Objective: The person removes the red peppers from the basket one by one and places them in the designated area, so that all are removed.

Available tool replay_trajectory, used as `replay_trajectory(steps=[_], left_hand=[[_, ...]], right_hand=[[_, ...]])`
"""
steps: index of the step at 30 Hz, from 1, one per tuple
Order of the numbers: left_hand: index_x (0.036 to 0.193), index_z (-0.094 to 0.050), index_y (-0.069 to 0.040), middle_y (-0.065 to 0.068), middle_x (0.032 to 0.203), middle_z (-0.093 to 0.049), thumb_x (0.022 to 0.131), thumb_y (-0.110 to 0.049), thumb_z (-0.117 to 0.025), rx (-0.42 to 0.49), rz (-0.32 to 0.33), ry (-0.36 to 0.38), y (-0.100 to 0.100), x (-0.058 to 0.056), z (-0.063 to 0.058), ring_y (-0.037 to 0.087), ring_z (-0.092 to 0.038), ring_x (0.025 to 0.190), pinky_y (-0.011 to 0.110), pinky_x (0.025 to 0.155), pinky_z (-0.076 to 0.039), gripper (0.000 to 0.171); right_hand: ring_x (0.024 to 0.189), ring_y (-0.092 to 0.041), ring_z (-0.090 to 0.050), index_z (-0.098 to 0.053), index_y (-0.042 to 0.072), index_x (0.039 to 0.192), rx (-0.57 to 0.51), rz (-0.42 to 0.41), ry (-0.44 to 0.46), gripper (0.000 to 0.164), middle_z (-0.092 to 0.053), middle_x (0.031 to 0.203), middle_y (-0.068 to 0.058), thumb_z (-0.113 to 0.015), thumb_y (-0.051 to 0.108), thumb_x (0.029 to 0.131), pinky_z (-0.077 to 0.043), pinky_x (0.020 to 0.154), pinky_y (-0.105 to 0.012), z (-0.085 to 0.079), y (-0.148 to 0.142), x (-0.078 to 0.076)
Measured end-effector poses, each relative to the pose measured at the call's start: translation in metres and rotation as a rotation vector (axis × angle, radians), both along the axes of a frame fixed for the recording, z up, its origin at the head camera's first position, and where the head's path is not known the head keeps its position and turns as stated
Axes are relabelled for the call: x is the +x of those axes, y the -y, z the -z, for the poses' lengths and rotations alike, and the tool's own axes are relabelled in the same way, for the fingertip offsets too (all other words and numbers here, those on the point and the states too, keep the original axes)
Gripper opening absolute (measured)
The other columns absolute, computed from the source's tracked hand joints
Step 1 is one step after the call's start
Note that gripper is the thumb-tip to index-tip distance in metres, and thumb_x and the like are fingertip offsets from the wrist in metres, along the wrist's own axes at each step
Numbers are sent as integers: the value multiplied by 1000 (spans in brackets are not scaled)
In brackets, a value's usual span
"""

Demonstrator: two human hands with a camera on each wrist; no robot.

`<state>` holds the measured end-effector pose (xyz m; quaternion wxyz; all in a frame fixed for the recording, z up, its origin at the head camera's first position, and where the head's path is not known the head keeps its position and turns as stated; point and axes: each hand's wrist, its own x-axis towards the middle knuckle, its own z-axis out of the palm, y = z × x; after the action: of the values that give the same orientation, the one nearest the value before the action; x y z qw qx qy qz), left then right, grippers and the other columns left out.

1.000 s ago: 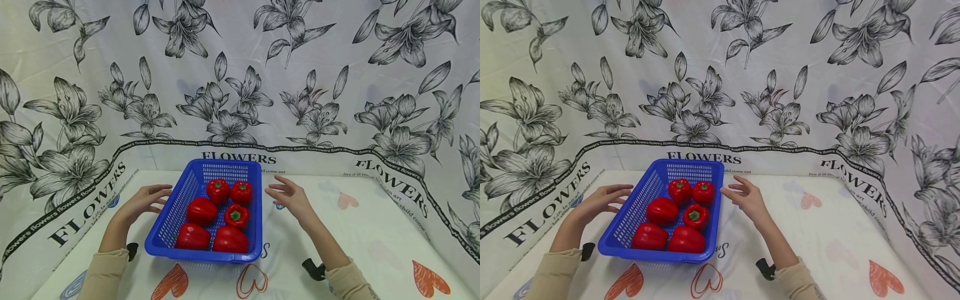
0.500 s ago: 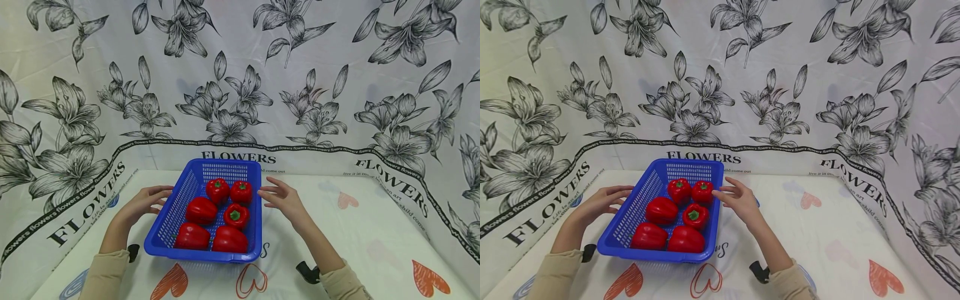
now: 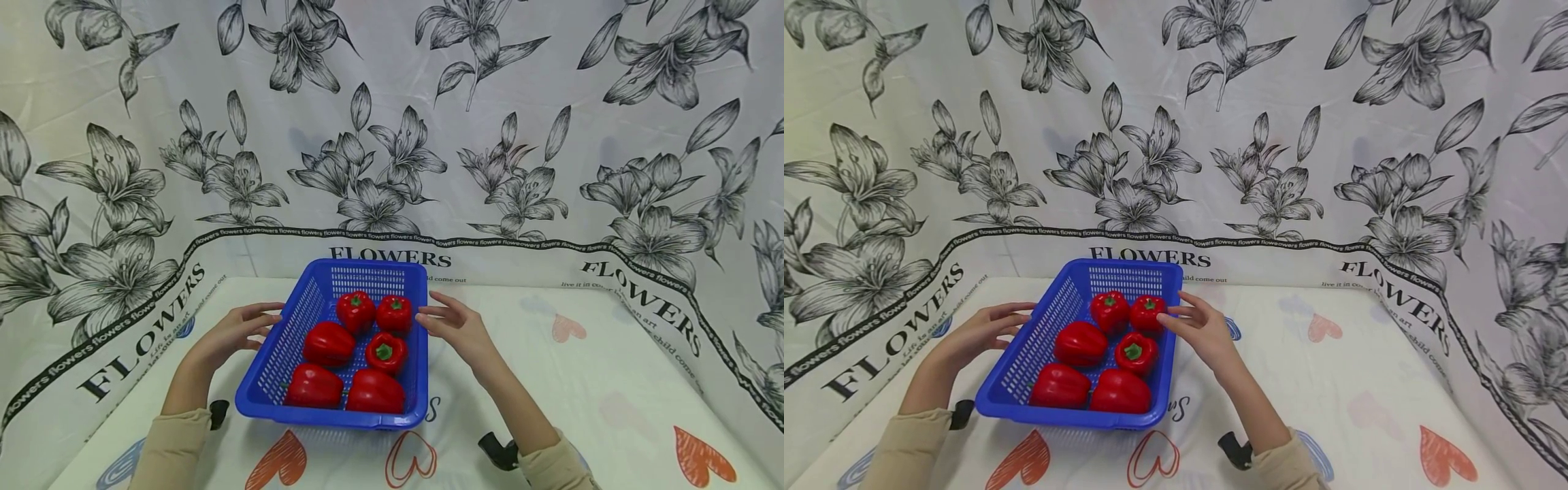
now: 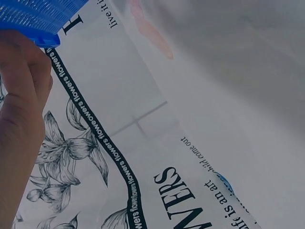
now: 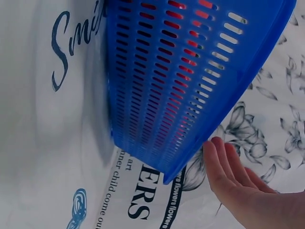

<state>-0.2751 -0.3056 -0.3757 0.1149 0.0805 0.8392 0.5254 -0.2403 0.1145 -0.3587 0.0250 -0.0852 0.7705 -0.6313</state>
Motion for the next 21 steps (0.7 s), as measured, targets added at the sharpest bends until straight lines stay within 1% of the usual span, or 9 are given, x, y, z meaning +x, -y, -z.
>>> replay_trajectory(steps=[4, 8, 13, 18, 21], left_hand=[[148, -36, -2, -1, 107, -70, 100, -36, -52, 33, -2, 17, 1, -1, 2, 13, -68, 93, 34, 80, -58, 61], [148, -34, -1, -3, 105, -70, 101, -34, -50, 50, 13, 22, 2, -1, 2, 12, -68, 93, 34, 81, -57, 60], [149, -33, 0, -1, 106, -70, 101, -33, -49, 61, 20, 21, 3, -1, 2, 12, -68, 93, 34, 80, -57, 60], [150, -32, -2, 3, 112, -68, 101, -32, -50, 59, 8, 25, 3, -1, 1, 12, -68, 93, 34, 80, -58, 60], [149, -33, -2, 5, 115, -66, 101, -33, -51, 54, 2, 25, 4, -1, 1, 12, -68, 93, 34, 80, -58, 60]], right_hand=[[117, -24, -66, -45, 22, 145, -5, 4, 3, 64, -65, 131, -9, -71, 37, 88, -47, 103, -49, -2, 2, 1], [117, -25, -65, -47, 24, 143, -14, -2, 5, 62, -64, 132, -9, -71, 37, 88, -47, 103, -48, -4, 4, 4], [117, -27, -65, -48, 27, 142, -11, -21, 12, 61, -63, 133, -9, -71, 38, 87, -47, 102, -50, -6, 9, 6], [118, -25, -65, -49, 25, 142, -26, -34, 11, 61, -63, 134, -10, -73, 36, 86, -50, 99, -45, -6, 15, 7], [117, -24, -65, -49, 25, 141, -28, -40, 7, 60, -63, 133, -10, -73, 34, 86, -51, 98, -45, -6, 18, 7]])
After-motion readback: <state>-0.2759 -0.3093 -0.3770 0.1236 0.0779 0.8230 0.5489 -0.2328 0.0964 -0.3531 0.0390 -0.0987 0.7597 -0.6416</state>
